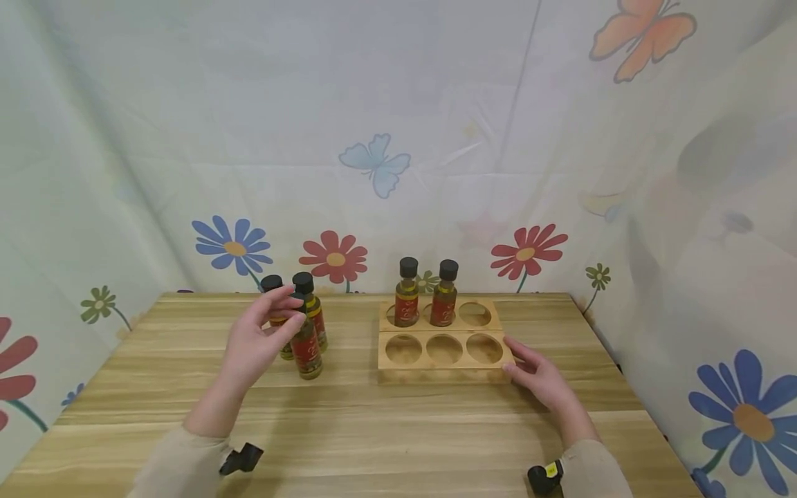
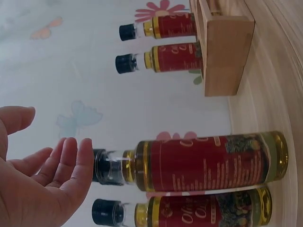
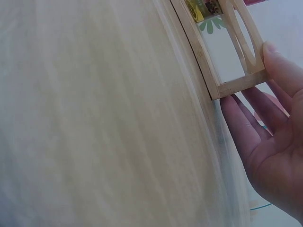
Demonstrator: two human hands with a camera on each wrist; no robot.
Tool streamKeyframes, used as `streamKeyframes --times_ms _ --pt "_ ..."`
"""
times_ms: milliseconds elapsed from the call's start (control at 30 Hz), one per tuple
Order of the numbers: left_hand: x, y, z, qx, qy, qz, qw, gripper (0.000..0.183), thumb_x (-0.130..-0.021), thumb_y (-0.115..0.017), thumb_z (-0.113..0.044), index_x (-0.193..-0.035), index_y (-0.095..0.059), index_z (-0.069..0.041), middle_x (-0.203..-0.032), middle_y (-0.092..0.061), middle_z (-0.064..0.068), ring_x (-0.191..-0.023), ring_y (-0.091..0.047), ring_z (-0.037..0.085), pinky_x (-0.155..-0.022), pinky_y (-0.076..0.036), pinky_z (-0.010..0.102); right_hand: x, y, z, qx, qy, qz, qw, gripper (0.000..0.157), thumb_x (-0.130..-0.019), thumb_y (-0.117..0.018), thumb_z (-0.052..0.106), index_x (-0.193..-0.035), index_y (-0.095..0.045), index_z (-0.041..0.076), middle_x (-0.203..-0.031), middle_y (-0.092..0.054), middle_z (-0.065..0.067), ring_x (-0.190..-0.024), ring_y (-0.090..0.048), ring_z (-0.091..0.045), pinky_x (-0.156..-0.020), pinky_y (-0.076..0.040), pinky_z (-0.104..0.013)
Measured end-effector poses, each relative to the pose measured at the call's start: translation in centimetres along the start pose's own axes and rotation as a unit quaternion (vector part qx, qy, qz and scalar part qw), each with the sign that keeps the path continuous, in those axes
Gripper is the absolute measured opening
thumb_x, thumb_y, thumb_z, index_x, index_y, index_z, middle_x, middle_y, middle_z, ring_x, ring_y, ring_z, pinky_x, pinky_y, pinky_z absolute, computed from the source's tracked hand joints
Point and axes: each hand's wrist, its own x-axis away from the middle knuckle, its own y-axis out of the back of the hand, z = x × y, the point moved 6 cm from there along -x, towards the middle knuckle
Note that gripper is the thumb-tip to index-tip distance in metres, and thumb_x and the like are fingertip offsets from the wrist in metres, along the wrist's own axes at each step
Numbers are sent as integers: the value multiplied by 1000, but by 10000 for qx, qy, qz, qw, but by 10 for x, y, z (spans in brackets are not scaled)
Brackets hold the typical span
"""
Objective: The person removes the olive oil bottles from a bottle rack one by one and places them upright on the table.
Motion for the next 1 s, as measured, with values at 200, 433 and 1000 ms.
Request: streamKeyframes --times_ms 200,433,1000 --pt "1 -17 -6 97 -57 177 9998 49 -90 -74 -11 -136 -57 -6 -113 -66 9 -100 -64 22 -80 -56 30 1 0 0 -5 -64 -3 10000 66 -99 -62 35 -152 -37 6 -156 -33 -21 -133 -42 -42 -91 -38 -12" --pt "2 -37 -9 105 64 328 9994 50 -89 -75 -15 -135 -57 -6 -116 -67 6 -104 -63 21 -82 -56 38 2 1 0 -40 -121 -15 9999 66 -99 -62 36 -153 -37 7 -156 -33 -21 -134 -42 -41 -92 -38 -14" --pt "-5 -85 -6 418 170 415 9981 50 -89 -75 -14 -136 -57 -8 -117 -66 5 -107 -63 22 -86 -56 38 1 0 1 -8 -191 -34 9998 67 -99 -61 38 -153 -36 7 -157 -30 -22 -135 -40 -44 -108 -35 -54"
